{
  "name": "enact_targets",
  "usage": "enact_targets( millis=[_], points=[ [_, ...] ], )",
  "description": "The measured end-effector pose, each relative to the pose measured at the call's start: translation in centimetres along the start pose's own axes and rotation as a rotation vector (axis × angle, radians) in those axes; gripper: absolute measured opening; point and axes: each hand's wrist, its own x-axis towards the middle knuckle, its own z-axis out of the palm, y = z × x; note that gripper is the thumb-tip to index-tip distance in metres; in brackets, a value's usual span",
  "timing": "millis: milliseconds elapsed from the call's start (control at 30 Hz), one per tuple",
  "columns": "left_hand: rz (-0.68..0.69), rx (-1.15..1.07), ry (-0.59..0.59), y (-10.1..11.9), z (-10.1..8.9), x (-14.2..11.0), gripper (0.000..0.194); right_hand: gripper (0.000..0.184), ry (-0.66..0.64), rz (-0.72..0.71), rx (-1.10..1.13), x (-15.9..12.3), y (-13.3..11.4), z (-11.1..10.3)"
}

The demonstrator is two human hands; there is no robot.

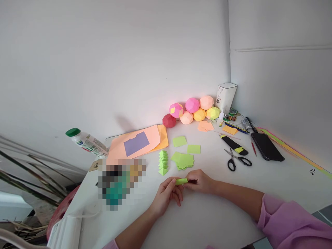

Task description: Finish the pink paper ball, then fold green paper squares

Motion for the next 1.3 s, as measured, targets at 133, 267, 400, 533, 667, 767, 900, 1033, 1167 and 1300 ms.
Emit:
enact_targets(
  millis=[133,267,400,533,667,767,900,1033,1167,1300],
  points=[
    [0.011,-0.017,-0.012,0.0,-0.1,0.1,0.035,0.030,0.014,-0.017,-0.041,0.1,0.1,0.1],
    [0.003,0.003,0.020,0.0,0.0,0.1,0.032,0.028,0.011,-0.012,-0.027,0.1,-0.1,0.1],
    [0.004,-0.027,0.070,0.0,0.2,0.2,0.032,0.015,-0.008,0.135,0.177,0.1,-0.3,-0.2],
    [0.041,-0.160,0.140,0.2,0.0,0.6,0.029,0.028,0.055,0.359,0.492,0.2,0.1,-0.6],
    [0.031,-0.152,0.163,0.2,-0.2,0.5,0.030,0.031,0.099,0.419,0.652,0.6,0.8,-1.1],
    [0.027,0.121,0.043,-0.1,0.0,-0.1,0.030,0.032,0.088,0.410,0.732,0.7,0.8,-1.5],
    [0.248,0.520,-0.010,-0.4,0.6,-0.8,0.025,0.040,0.053,0.398,0.735,0.6,0.3,-1.6],
    [0.544,0.735,0.054,-0.5,0.5,-0.9,0.023,0.040,0.017,0.327,0.568,0.5,0.0,-1.2],
    [0.772,0.871,0.087,-0.3,0.2,-0.8,0.022,0.041,0.044,0.220,0.383,0.5,-0.2,-0.7],
    [0.770,0.876,0.055,0.0,0.3,-0.8,0.019,0.046,0.043,0.169,0.284,0.6,-0.4,-0.5]
  ],
)
